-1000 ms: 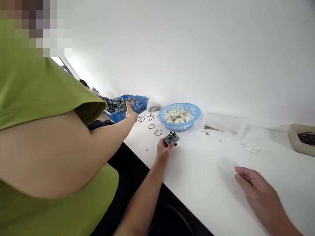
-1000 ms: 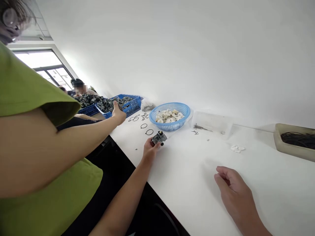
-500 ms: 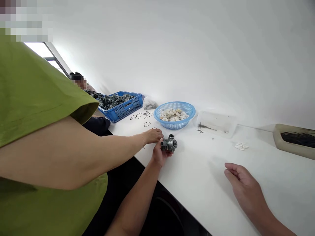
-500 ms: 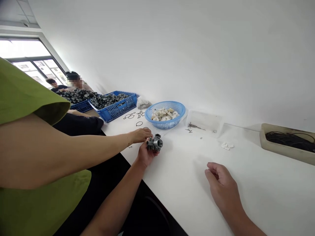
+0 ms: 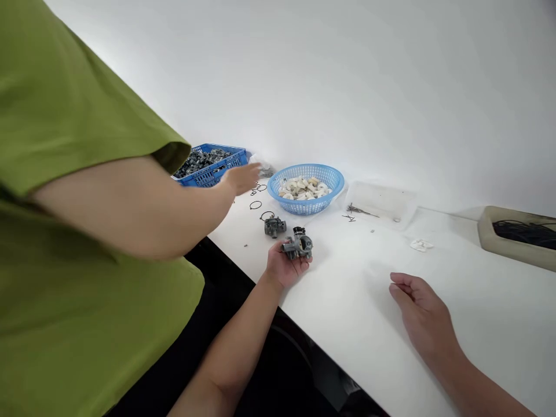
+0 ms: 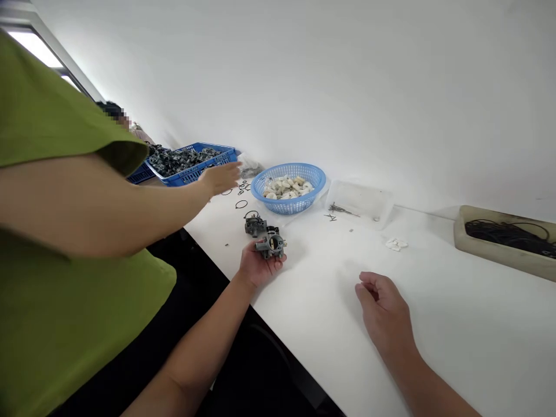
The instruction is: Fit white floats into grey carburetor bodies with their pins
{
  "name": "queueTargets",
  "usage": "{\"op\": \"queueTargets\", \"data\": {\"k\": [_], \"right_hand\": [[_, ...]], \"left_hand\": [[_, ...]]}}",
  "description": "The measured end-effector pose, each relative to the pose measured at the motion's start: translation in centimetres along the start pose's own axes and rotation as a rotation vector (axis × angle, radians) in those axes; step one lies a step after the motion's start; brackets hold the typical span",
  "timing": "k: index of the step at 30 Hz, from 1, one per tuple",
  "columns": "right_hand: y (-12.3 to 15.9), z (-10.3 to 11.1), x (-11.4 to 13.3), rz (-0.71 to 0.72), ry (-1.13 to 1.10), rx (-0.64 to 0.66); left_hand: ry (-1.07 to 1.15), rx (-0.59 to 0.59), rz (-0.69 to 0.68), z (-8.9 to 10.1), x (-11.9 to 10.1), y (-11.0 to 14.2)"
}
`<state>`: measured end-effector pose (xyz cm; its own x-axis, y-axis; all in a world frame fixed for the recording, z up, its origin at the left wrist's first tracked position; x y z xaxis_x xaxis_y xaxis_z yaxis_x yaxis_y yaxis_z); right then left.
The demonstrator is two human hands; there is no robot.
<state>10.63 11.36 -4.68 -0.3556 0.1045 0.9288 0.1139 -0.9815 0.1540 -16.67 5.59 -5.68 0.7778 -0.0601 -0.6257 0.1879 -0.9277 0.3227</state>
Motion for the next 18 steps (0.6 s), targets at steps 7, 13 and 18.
{"op": "queueTargets", "data": {"k": [7, 13, 18], "right_hand": [[0.2, 0.0, 0.1, -0.006, 0.010, -0.023], [-0.2, 0.1, -0.4, -0.010, 0.028, -0.004], [-1.2, -0.2, -1.9, 0.061, -0.103, 0.011]], "left_hand": [[-0.034, 0.066, -0.085, -1.5, 0.3, 0.7], [-0.099, 0.207, -0.248, -4.9, 0.8, 1.2], [-0.525, 0.227, -0.525, -7.4, 0.2, 1.4]]}}
Point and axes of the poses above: each hand's wrist, its own y-axis away from the middle knuckle, its own z-axis out of the back of the hand, x = y × z, the point moved 9 cm from there along -y, towards the middle knuckle, and after that the axes turned 2 degrees about x, right-handed, at the moved point
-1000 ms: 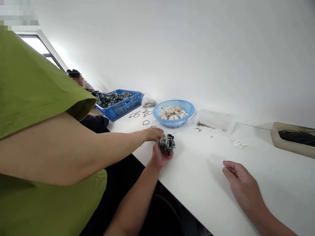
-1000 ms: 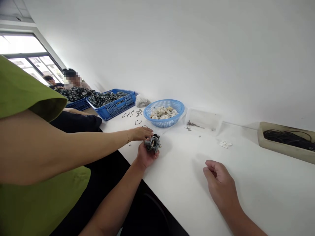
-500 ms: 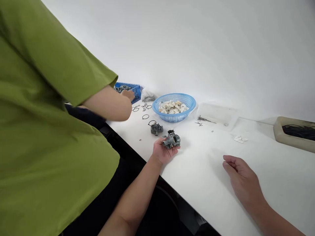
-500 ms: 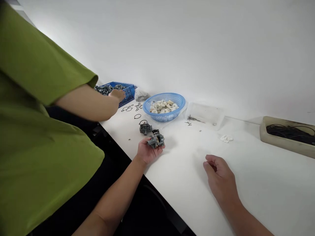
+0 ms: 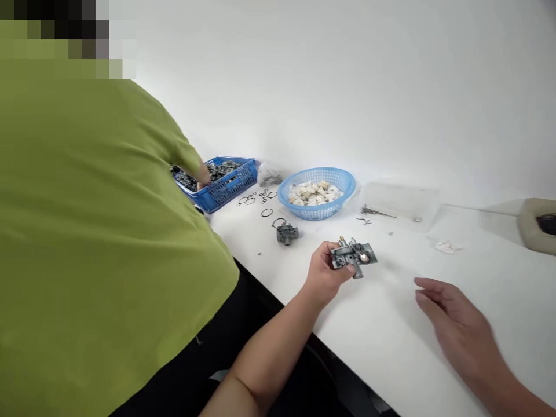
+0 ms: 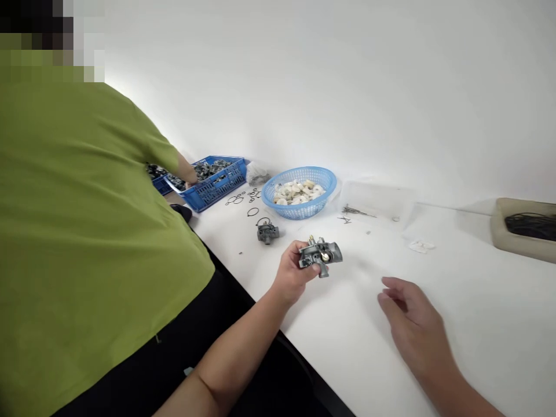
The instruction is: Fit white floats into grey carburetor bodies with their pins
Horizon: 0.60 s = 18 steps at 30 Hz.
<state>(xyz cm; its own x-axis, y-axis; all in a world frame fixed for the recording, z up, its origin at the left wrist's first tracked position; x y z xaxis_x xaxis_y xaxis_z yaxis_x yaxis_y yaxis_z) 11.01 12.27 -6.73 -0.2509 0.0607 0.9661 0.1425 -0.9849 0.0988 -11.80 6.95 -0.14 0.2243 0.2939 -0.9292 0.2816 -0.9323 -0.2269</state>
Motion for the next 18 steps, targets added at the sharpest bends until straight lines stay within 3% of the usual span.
{"op": "queueTargets", "data": {"k": [4, 8, 13, 18], "right_hand": [[0.4, -1.0, 1.4, 0.226, -0.326, 0.164], [0.0, -1.7, 2.1, 0.225, -0.500, 0.284], [0.5, -3.1, 3.3, 0.080, -0.727, 0.518], [0.5, -3.6, 2.9, -0.034, -0.878, 0.594]], "left_hand": [[-0.643, 0.184, -0.512, -4.1, -4.0, 0.8], [-0.799, 0.411, -0.778, -7.6, -4.2, 1.4], [-0.759, 0.542, -0.836, -10.4, -2.2, 1.9], [-0.708, 0.488, -0.788, -10.7, -0.2, 1.8]]}}
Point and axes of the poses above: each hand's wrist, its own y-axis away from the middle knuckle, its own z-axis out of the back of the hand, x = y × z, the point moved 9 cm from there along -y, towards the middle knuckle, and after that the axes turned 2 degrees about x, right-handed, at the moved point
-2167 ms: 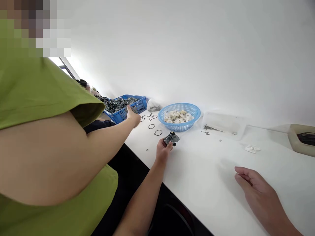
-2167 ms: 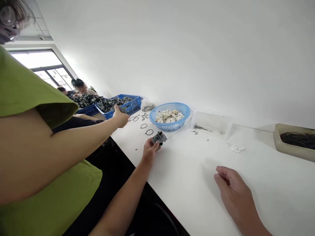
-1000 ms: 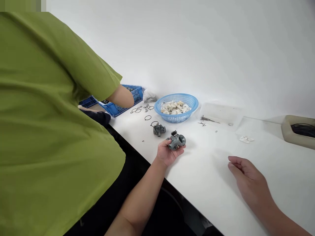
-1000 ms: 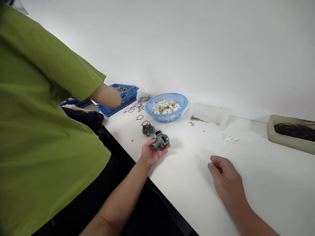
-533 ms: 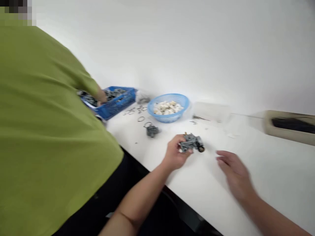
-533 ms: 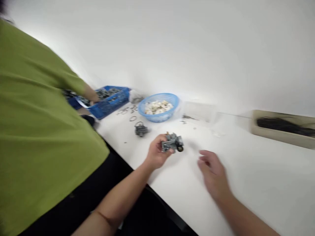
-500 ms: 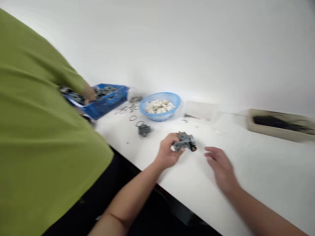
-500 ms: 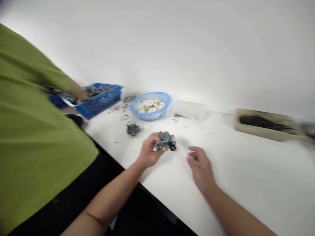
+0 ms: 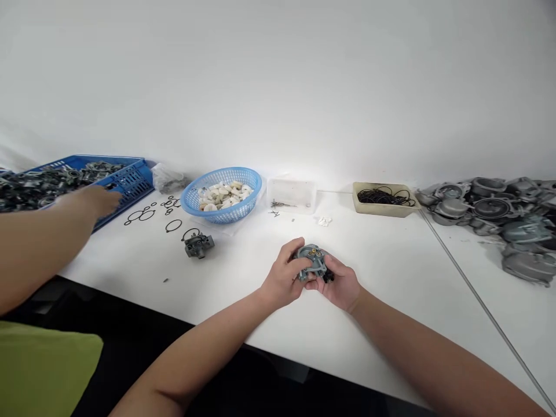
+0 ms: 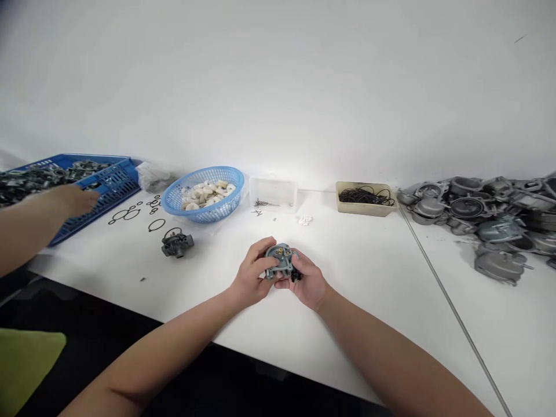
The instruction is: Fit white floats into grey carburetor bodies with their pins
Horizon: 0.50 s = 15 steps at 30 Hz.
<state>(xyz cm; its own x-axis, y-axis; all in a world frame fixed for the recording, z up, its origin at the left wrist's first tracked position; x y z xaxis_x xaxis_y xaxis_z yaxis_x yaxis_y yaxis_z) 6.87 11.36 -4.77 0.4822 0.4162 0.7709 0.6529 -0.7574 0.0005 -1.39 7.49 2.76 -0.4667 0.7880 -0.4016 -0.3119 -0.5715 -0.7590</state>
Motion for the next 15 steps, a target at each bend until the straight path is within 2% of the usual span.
{"op": "queueTargets", "data": {"k": [3, 6, 10, 12, 15], "right_hand": [[0.1, 0.5, -0.2, 0.009, -0.047, -0.031], [0.3, 0.8, 0.0, 0.038, -0.062, -0.067], [0.7, 0.7, 0.2, 0.068, -0.049, -0.074], [0.7, 0.7, 0.3, 0.079, -0.039, -0.068], [0.6, 0.6, 0.3, 0.079, -0.027, -0.053]], "left_hand": [[0.053, -0.014, 0.106, -0.5, 0.9, 0.8], [0.185, -0.002, 0.275, -1.0, 1.8, 1.6], [0.467, 0.118, 0.511, -2.6, 2.8, 2.6], [0.566, 0.139, 0.573, -3.0, 3.3, 2.8], [0.623, 0.090, 0.622, -2.6, 4.4, 3.0]]}}
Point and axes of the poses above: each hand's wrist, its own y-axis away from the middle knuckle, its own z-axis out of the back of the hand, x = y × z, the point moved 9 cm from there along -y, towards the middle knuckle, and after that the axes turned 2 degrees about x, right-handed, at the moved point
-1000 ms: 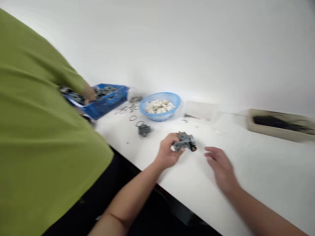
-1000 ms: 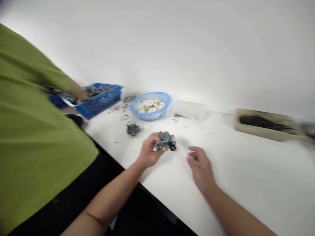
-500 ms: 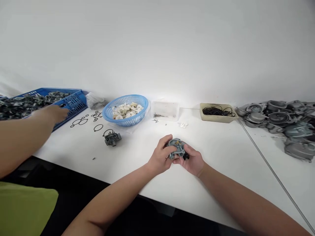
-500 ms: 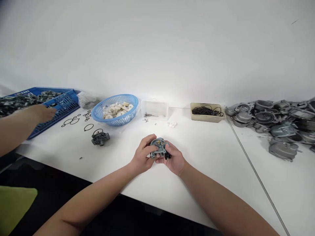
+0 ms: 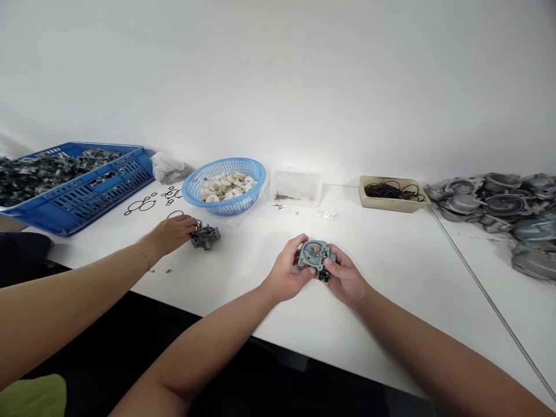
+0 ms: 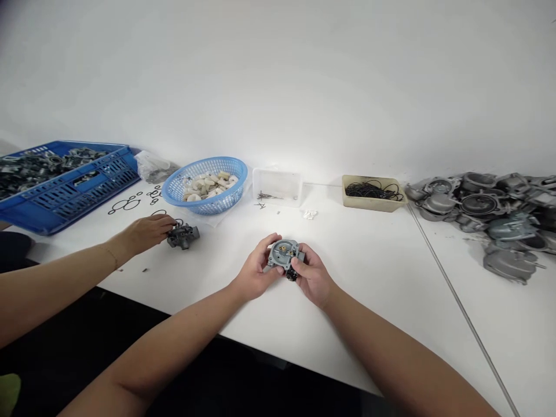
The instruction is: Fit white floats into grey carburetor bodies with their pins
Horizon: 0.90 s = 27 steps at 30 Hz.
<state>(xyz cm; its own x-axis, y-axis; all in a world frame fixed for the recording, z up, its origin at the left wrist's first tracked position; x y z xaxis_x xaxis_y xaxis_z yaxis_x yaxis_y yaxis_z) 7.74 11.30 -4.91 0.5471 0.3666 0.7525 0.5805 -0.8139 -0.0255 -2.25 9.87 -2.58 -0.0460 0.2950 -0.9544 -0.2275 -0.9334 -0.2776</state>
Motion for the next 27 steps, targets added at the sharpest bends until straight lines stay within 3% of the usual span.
{"op": "queueTargets", "data": {"k": [5, 10, 15, 21, 27], "right_hand": [[-0.3, 0.1, -0.1, -0.013, 0.027, 0.020], [-0.3, 0.4, 0.0, 0.002, 0.050, 0.018], [0.2, 0.5, 0.3, 0.060, 0.053, -0.020], [0.7, 1.6, 0.2, 0.102, 0.194, -0.195], [0.4, 1.9, 0.2, 0.108, 0.233, -0.208]], "left_hand": [[0.015, 0.038, -0.030, 0.6, -0.1, -0.4], [0.203, 0.175, 0.049, -1.0, -0.8, -0.5], [0.060, -0.008, 0.112, 0.4, -0.7, -0.7], [-0.105, -0.159, 0.127, 1.6, 0.3, -0.2], [-0.294, -0.185, 0.120, 1.7, -0.3, -0.3]]}}
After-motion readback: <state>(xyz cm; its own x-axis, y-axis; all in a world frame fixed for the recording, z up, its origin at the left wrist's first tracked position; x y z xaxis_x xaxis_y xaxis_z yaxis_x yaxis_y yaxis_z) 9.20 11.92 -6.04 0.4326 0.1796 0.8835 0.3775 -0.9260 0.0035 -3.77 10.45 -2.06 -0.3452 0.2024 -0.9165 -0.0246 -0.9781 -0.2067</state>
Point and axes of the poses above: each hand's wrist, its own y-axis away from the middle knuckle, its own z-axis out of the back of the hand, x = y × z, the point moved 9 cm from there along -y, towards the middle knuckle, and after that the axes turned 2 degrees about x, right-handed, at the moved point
